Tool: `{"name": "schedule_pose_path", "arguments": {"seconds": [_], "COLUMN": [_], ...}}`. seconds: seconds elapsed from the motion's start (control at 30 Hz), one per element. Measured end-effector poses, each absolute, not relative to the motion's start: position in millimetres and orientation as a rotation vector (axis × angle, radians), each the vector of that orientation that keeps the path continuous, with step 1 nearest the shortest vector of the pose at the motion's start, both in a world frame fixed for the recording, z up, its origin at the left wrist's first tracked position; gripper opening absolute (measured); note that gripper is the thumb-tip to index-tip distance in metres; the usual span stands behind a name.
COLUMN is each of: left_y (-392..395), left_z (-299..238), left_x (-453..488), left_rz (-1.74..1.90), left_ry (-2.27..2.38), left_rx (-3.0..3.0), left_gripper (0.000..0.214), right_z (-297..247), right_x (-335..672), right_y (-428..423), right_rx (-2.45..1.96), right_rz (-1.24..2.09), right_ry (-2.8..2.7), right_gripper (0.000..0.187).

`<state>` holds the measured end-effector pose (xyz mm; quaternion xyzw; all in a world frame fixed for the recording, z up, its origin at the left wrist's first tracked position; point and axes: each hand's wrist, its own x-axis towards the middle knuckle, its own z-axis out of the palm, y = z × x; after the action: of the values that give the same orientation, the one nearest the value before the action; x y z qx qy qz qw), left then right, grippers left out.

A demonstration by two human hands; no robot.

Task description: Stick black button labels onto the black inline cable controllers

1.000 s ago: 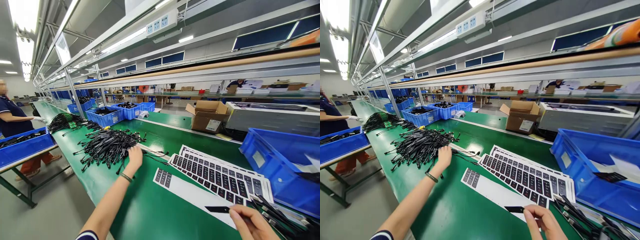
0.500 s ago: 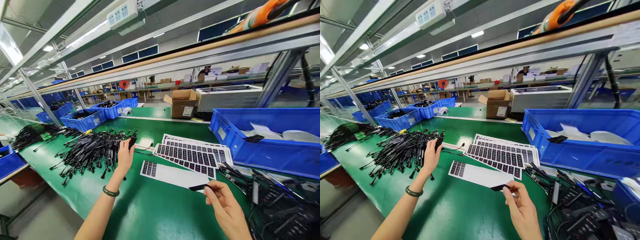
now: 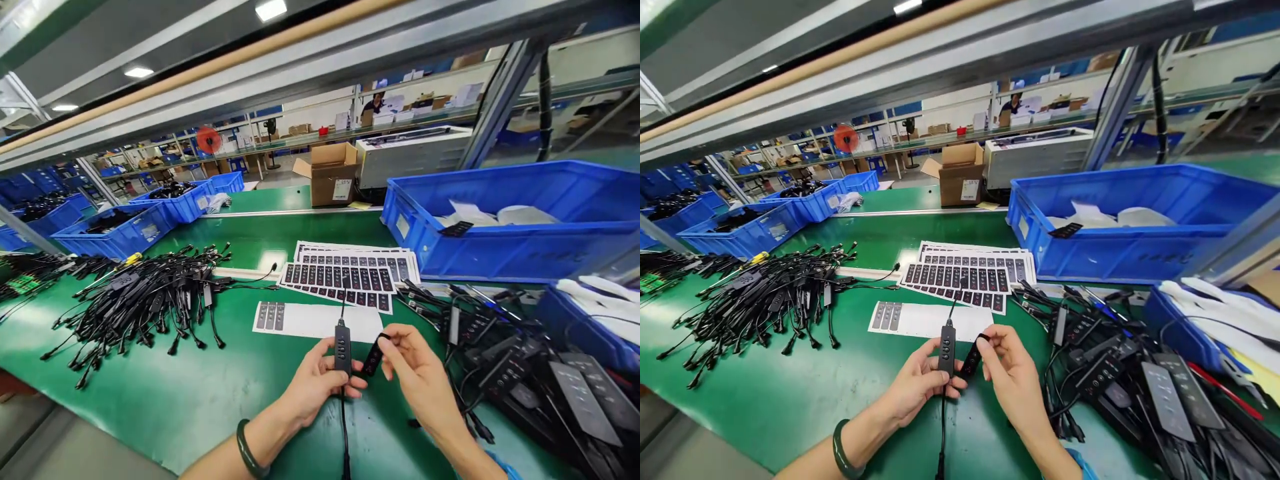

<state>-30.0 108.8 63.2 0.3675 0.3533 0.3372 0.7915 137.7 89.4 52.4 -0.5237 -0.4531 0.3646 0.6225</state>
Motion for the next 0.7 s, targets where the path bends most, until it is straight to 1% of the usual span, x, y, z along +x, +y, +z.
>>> {"name": "schedule_pose_path", "arguments": {"seconds": [0.17,0.33,0.7], "left_y": [103.5,99.8,99.8], "left_z": [58.5,54.3,57.3], "left_x": [-30.0,-30.5,-31.2], "left_rz": [0.618,0.578,0.570], "left_ry": [0.700,0.662,0.674], "left_rx": [0.803,0.811,0.821], "left_gripper": [0.061,0.060,0.062], "right_z": [50.2,49.9,51.7], "right_x": [128.9,124.5,121.3], "right_y": [86.5,83.3,81.6], "right_rx": [-1.238,-1.280,-1.296], "right_rz": [0.931,1.038,1.051], "right_ry": [-1.052,-1.008,-1.006], "right_gripper": [0.029,0.034,0.034]}}
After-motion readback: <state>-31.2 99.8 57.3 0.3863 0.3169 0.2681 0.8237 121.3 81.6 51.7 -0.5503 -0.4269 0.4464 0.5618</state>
